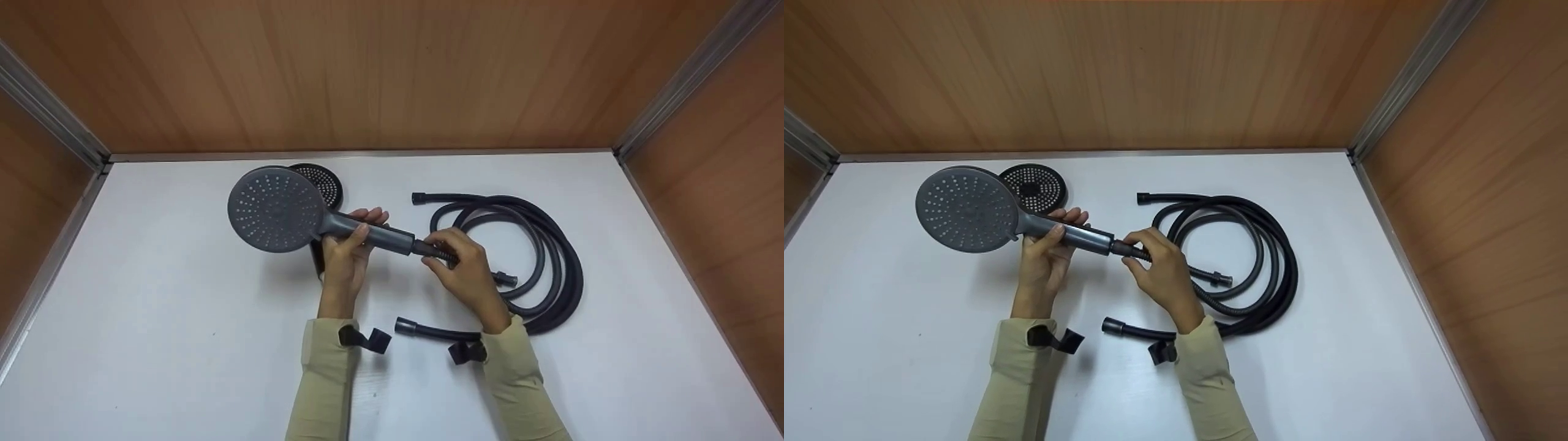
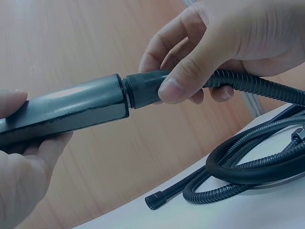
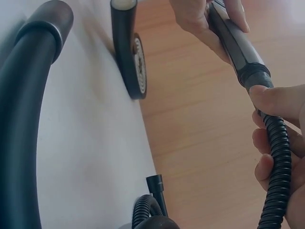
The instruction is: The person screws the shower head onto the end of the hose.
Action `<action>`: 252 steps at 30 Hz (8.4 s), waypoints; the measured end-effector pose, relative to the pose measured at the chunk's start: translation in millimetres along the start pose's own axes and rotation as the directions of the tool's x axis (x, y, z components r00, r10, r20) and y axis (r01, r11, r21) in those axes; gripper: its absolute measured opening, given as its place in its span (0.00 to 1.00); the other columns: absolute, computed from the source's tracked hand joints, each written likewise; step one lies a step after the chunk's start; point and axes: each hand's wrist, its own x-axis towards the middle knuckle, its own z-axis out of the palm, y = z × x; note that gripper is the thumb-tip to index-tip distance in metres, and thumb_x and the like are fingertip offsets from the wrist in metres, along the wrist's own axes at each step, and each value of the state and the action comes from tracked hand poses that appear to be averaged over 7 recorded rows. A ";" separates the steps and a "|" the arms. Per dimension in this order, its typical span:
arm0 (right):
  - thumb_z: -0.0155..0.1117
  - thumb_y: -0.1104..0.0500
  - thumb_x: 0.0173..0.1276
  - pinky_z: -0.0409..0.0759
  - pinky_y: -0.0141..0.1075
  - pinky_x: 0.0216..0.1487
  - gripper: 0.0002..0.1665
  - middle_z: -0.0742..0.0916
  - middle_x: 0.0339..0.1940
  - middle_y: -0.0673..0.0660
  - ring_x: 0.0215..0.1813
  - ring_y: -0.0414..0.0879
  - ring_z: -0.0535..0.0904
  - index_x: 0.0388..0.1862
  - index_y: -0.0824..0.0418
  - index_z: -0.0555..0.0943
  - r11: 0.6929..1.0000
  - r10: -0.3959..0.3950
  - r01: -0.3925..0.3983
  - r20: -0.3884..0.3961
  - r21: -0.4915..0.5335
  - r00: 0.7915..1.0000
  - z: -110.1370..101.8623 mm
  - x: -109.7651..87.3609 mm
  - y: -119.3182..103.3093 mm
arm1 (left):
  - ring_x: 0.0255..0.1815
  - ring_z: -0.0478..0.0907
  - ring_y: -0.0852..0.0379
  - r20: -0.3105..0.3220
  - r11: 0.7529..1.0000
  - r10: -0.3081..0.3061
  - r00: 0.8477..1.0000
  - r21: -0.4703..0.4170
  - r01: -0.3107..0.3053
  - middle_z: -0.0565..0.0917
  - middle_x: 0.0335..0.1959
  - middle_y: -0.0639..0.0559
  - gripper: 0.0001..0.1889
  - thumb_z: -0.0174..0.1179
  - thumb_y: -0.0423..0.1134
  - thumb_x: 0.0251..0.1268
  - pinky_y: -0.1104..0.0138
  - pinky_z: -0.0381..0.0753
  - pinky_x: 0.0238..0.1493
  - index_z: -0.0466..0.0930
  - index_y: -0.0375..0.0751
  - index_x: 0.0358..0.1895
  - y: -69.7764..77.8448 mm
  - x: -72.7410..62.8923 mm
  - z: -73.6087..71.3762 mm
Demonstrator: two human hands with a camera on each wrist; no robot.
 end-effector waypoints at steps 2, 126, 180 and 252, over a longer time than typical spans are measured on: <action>0.73 0.68 0.52 0.80 0.34 0.39 0.16 0.84 0.36 0.55 0.37 0.44 0.79 0.41 0.63 0.81 1.000 -0.004 0.004 0.000 -0.006 1.000 -0.1 0.4 0.3 | 0.42 0.86 0.50 -0.002 1.000 0.001 1.000 0.000 -0.001 0.87 0.36 0.44 0.12 0.47 0.18 0.60 0.54 0.77 0.61 0.73 0.33 0.43 0.1 0.1 0.0; 0.73 0.61 0.56 0.77 0.33 0.37 0.14 0.84 0.35 0.54 0.35 0.43 0.76 0.41 0.61 0.82 0.999 -0.030 0.029 0.023 0.032 0.999 -2.7 -1.4 2.0 | 0.42 0.86 0.50 0.045 1.000 0.001 0.999 -0.021 0.000 0.88 0.36 0.45 0.10 0.55 0.20 0.58 0.52 0.74 0.64 0.74 0.34 0.42 0.4 0.1 -3.7; 0.72 0.63 0.56 0.76 0.32 0.35 0.14 0.84 0.36 0.55 0.33 0.42 0.76 0.42 0.63 0.80 0.999 -0.026 0.024 0.036 0.048 0.999 -2.6 -1.9 1.5 | 0.43 0.86 0.50 0.040 1.000 -0.011 0.999 -0.014 0.012 0.87 0.36 0.45 0.12 0.47 0.18 0.61 0.50 0.73 0.64 0.74 0.34 0.42 0.9 -0.4 -3.0; 0.74 0.67 0.51 0.76 0.33 0.34 0.21 0.83 0.38 0.58 0.32 0.42 0.74 0.43 0.65 0.76 1.000 -0.007 0.007 0.052 0.000 0.999 -2.0 -1.4 -0.3 | 0.43 0.86 0.50 0.054 1.000 0.011 0.998 -0.011 -0.011 0.87 0.37 0.44 0.11 0.53 0.20 0.59 0.55 0.78 0.60 0.74 0.34 0.42 0.7 -0.4 -2.9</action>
